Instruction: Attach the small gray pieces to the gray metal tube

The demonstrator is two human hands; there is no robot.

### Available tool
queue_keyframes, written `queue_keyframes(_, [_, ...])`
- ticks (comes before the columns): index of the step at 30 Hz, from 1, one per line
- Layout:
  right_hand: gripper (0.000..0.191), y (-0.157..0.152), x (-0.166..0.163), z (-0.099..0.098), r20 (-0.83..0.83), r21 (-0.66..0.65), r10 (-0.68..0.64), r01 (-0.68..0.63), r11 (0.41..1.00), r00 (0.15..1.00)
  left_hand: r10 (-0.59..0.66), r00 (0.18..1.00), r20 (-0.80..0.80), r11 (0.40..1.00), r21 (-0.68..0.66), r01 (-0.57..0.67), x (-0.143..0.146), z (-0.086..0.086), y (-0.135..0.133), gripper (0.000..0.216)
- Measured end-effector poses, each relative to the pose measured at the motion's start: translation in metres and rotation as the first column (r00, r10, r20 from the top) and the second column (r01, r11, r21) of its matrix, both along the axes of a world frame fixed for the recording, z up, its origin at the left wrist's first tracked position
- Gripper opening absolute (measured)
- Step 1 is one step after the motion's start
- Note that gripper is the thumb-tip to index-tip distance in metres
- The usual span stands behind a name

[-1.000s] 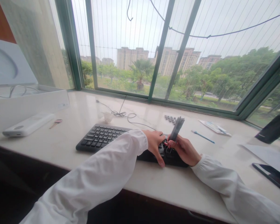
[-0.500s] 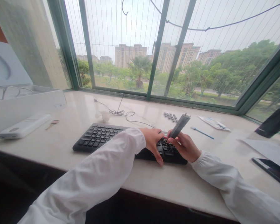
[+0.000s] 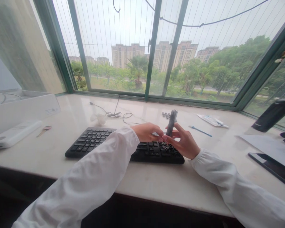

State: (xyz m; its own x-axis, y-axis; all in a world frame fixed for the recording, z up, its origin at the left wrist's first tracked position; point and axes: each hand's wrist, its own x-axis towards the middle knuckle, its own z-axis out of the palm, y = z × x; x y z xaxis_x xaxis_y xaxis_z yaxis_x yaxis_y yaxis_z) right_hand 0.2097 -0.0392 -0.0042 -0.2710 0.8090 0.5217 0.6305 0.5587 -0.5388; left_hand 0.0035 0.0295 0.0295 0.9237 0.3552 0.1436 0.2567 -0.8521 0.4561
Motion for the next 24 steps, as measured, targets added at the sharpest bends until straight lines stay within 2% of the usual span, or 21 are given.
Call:
queue_keyframes(4, [0.039,-0.005,-0.003,0.006,0.035,0.022,-0.074,0.073,0.997,0.997,-0.014,0.998,0.055,1.000,-0.009,0.014,0.006,-0.010,0.001,0.016])
queue_keyframes(9, [0.039,-0.005,-0.004,0.006,-0.004,-0.072,-0.065,0.064,0.995,0.998,0.037,0.992,0.122,0.998,-0.052,-0.031,0.010,-0.020,0.000,0.018])
queue_keyframes(15, [0.037,-0.002,-0.005,0.002,-0.082,-0.187,-0.013,-0.002,0.982,0.997,0.036,0.990,0.133,0.995,-0.097,-0.023,0.010,-0.022,0.001,0.028])
queue_keyframes(20, [0.035,-0.003,-0.006,0.002,-0.102,-0.204,0.015,-0.036,0.978,0.995,0.077,0.990,0.117,0.994,-0.092,-0.066,0.012,-0.024,-0.002,0.028])
queue_keyframes(24, [0.035,-0.003,-0.007,0.003,-0.112,-0.217,0.026,-0.050,0.975,0.993,0.056,0.994,0.093,0.996,-0.070,-0.049,0.014,-0.025,-0.004,0.025])
